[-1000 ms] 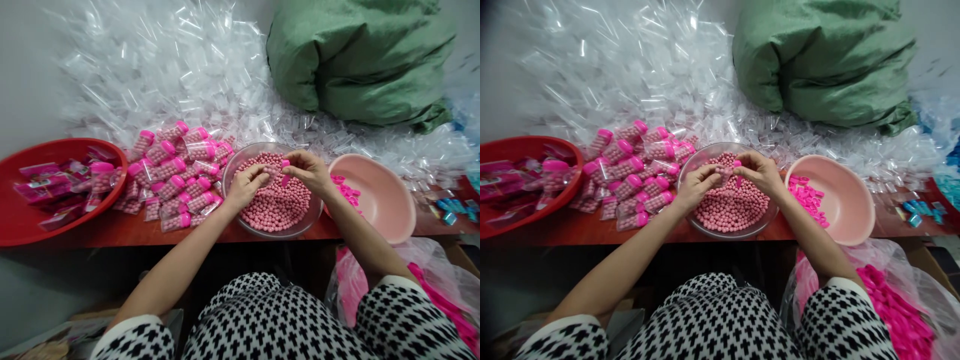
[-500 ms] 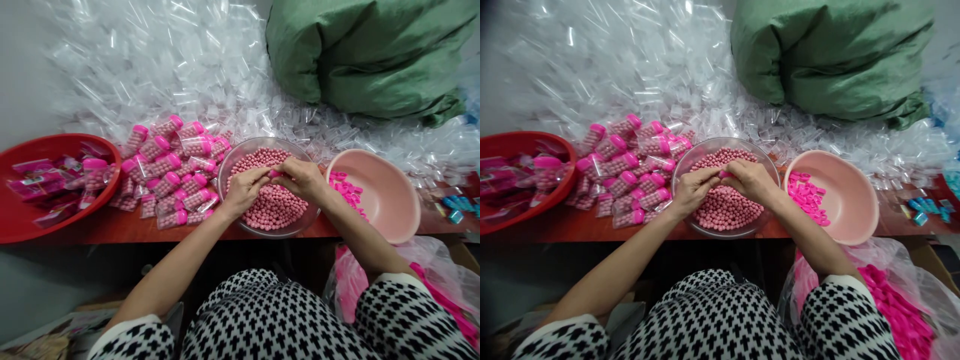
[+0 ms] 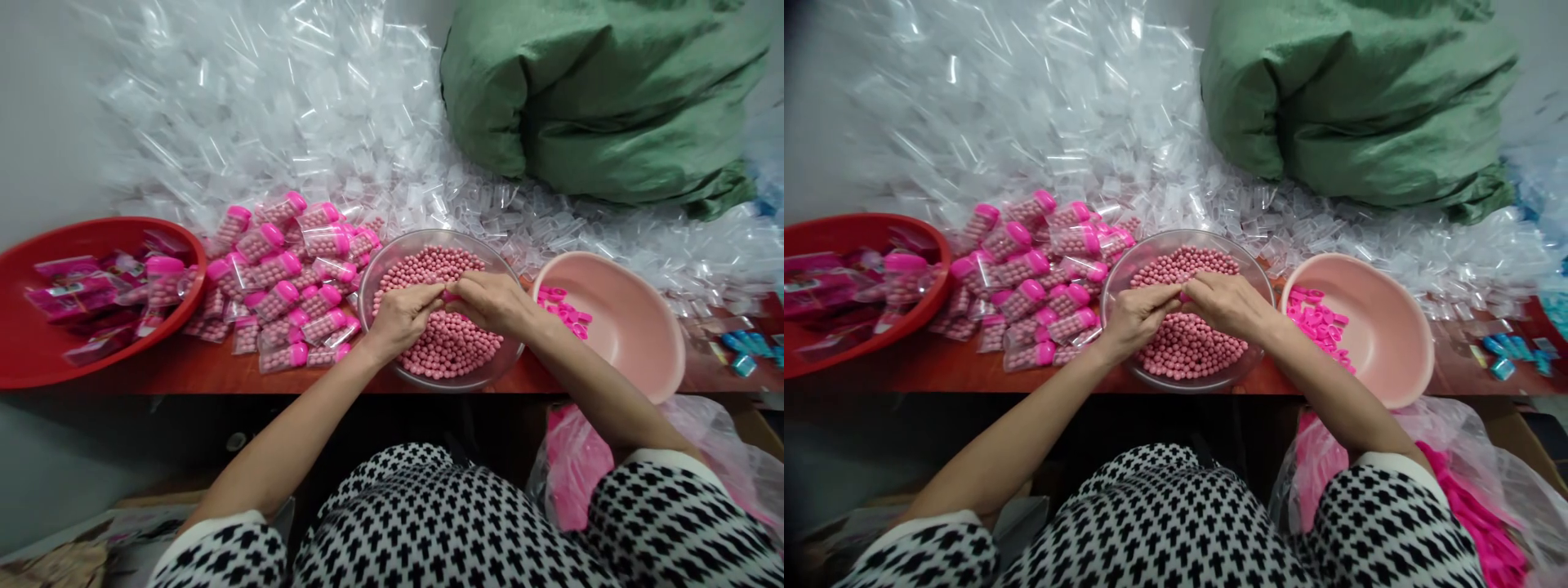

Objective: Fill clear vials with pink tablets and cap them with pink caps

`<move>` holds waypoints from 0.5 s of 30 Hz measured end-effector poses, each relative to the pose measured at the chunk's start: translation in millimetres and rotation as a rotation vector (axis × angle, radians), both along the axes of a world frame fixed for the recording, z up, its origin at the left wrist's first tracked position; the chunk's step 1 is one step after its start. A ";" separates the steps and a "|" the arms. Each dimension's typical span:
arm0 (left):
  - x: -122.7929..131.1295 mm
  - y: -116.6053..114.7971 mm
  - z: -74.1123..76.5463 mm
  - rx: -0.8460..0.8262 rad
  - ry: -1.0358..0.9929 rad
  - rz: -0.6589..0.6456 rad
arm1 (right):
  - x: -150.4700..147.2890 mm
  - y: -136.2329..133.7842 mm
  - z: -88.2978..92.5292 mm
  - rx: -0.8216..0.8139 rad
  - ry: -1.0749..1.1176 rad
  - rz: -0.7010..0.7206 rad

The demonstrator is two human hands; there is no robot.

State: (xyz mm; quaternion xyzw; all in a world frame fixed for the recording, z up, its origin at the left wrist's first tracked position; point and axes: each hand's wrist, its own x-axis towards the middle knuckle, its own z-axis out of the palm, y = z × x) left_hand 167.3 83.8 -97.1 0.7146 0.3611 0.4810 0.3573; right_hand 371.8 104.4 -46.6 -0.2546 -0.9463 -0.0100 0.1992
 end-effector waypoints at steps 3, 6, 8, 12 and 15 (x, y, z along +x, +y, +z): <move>-2.8 1.4 -0.7 -0.033 -0.018 -0.009 | -7.5 -1.2 -5.7 0.001 0.027 -0.019; -6.0 4.3 -2.6 -0.140 -0.137 0.064 | -18.2 9.4 -9.7 -0.086 0.149 -0.031; -7.0 7.0 -4.1 -0.229 -0.239 0.108 | -23.4 17.5 -8.0 -0.169 0.244 -0.062; -6.5 13.6 -5.2 -0.468 -0.508 0.051 | -21.2 21.7 -0.7 -0.546 0.511 -0.176; -6.0 17.5 -3.4 -0.596 -0.663 0.016 | -12.5 15.9 -4.8 -0.844 0.810 -0.230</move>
